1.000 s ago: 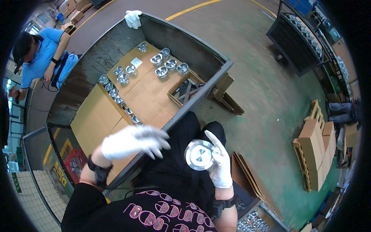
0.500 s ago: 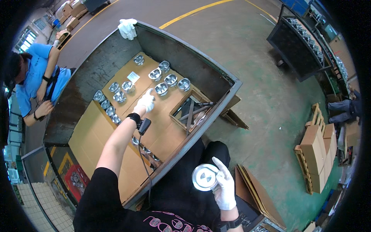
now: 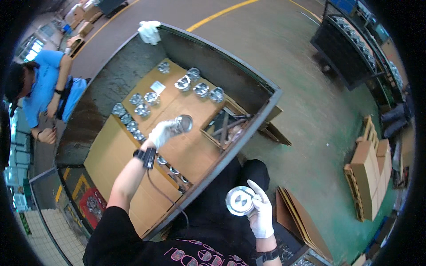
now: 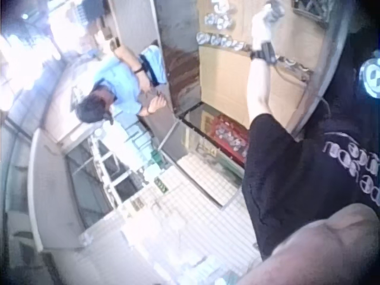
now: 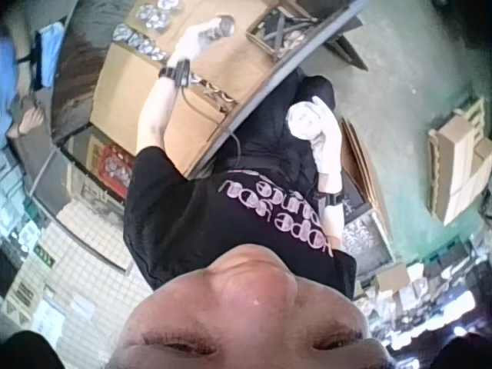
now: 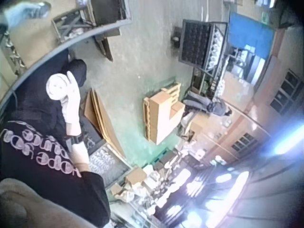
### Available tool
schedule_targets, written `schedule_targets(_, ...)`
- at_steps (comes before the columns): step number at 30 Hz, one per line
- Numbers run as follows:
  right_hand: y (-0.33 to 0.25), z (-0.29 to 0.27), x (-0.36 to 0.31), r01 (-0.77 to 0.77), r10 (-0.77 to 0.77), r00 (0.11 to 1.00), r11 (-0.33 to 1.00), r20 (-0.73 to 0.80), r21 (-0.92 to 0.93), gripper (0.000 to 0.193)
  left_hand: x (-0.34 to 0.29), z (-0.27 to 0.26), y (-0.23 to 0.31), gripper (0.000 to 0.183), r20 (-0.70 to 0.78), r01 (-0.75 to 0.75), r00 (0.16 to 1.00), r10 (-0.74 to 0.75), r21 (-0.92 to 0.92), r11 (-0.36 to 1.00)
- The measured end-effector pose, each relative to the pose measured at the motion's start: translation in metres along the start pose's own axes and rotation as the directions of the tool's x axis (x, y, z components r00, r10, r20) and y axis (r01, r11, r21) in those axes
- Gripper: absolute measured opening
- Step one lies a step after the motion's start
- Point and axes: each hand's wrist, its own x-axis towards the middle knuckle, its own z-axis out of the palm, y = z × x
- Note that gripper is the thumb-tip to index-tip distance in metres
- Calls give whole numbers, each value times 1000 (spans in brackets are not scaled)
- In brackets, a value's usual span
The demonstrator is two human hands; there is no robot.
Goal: The recorder is picking up engine pistons from a bin, inspecting them visually, and placing them back in the bin while wearing gloves.
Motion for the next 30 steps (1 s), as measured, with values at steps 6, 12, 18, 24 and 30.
schedule_targets(6, -1, 11, -1, 33, -28, 994, 998, 108, -44, 61, -161, 76, 49, 8, 76, -108, 986, 147, -379, 919)
schedule_targets(12, 0, 13, -5, 68, -64, 988, 997, 144, -24, 52, -233, 147, 70, 17, 71, 13, 997, 26, -498, 867)
schedule_targets(18, -5, 3, -18, 162, -165, 980, 986, 108, 31, 47, -237, 176, 54, 34, 171, 119, 985, -25, -567, 815)
schedule_targets(24, -8, -4, -22, 173, -174, 984, 984, 39, 35, 43, -234, 183, 44, 32, 205, 142, 979, -10, -640, 755)
schedule_targets(30, -7, -3, -19, 141, -148, 984, 988, 104, 69, 43, -242, 191, 50, 32, 189, 163, 981, -45, -672, 722)
